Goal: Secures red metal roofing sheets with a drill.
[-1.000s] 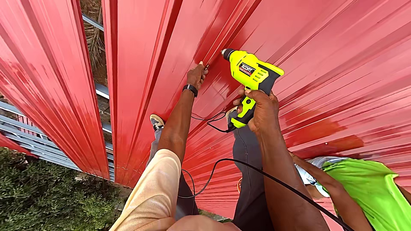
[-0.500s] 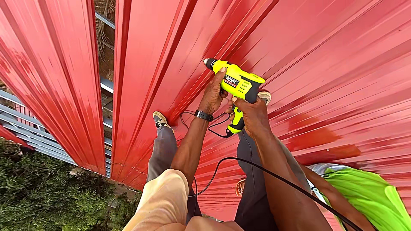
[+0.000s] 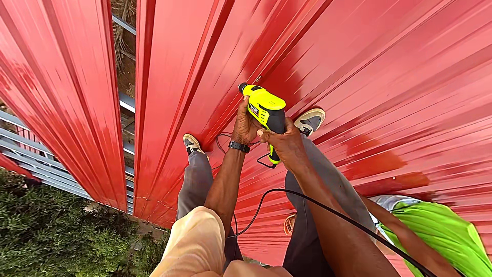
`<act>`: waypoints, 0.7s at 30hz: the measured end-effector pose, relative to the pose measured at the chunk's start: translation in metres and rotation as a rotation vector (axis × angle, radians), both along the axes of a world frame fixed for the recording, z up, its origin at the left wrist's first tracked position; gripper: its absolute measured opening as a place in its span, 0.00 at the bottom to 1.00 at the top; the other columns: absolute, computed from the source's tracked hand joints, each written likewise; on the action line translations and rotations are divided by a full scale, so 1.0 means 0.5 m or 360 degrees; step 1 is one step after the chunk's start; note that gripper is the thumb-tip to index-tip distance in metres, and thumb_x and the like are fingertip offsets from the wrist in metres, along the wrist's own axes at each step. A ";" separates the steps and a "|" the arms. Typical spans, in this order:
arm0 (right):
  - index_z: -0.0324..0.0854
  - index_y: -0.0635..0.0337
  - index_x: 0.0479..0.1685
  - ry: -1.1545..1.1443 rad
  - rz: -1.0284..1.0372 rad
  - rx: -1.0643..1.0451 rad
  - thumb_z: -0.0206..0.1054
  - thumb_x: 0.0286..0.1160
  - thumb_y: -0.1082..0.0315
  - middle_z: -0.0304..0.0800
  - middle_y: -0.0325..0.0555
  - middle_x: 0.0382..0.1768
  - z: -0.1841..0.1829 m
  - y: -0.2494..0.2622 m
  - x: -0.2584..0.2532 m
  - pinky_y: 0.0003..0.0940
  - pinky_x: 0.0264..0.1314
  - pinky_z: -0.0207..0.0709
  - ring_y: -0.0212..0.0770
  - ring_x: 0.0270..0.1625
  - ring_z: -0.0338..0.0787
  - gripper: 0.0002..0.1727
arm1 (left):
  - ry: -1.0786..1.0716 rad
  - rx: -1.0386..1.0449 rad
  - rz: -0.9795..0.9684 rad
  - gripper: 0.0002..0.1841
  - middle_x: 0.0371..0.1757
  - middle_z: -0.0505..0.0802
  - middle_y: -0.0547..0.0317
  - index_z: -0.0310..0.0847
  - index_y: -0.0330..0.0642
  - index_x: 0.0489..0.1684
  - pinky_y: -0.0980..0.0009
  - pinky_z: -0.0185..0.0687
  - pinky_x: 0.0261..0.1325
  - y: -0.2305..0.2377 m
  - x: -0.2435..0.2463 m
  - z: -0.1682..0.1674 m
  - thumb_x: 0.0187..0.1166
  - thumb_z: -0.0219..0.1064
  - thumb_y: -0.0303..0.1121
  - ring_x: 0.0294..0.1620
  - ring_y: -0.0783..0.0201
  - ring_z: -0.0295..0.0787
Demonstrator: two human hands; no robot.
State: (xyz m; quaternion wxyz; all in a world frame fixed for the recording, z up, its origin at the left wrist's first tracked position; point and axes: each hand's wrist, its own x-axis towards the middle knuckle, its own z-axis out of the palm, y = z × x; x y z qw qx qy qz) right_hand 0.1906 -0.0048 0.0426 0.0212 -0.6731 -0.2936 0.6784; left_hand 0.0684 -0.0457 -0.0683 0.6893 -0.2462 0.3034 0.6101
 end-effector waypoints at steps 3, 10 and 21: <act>0.70 0.53 0.65 -0.0170 0.0243 0.0131 0.81 0.67 0.56 0.89 0.47 0.32 0.013 -0.013 -0.018 0.44 0.31 0.88 0.45 0.26 0.90 0.31 | -0.0099 0.0052 -0.0108 0.32 0.63 0.90 0.49 0.75 0.48 0.73 0.54 0.87 0.64 -0.002 -0.001 -0.005 0.81 0.56 0.63 0.64 0.55 0.88; 0.71 0.51 0.67 -0.0512 0.0296 0.0315 0.76 0.72 0.57 0.87 0.46 0.33 0.035 0.022 0.003 0.50 0.30 0.84 0.45 0.27 0.89 0.27 | 0.0972 -0.0672 -0.1175 0.42 0.33 0.93 0.56 0.84 0.42 0.57 0.76 0.64 0.18 0.063 -0.045 -0.123 0.89 0.30 0.67 0.14 0.70 0.70; 0.69 0.52 0.71 -0.0667 0.0392 0.0269 0.74 0.73 0.56 0.87 0.47 0.34 0.021 0.043 0.074 0.52 0.32 0.87 0.46 0.28 0.90 0.29 | 0.0649 -0.0914 -0.1329 0.09 0.31 0.92 0.60 0.85 0.43 0.45 0.80 0.61 0.12 0.204 -0.059 -0.262 0.83 0.65 0.39 0.12 0.74 0.70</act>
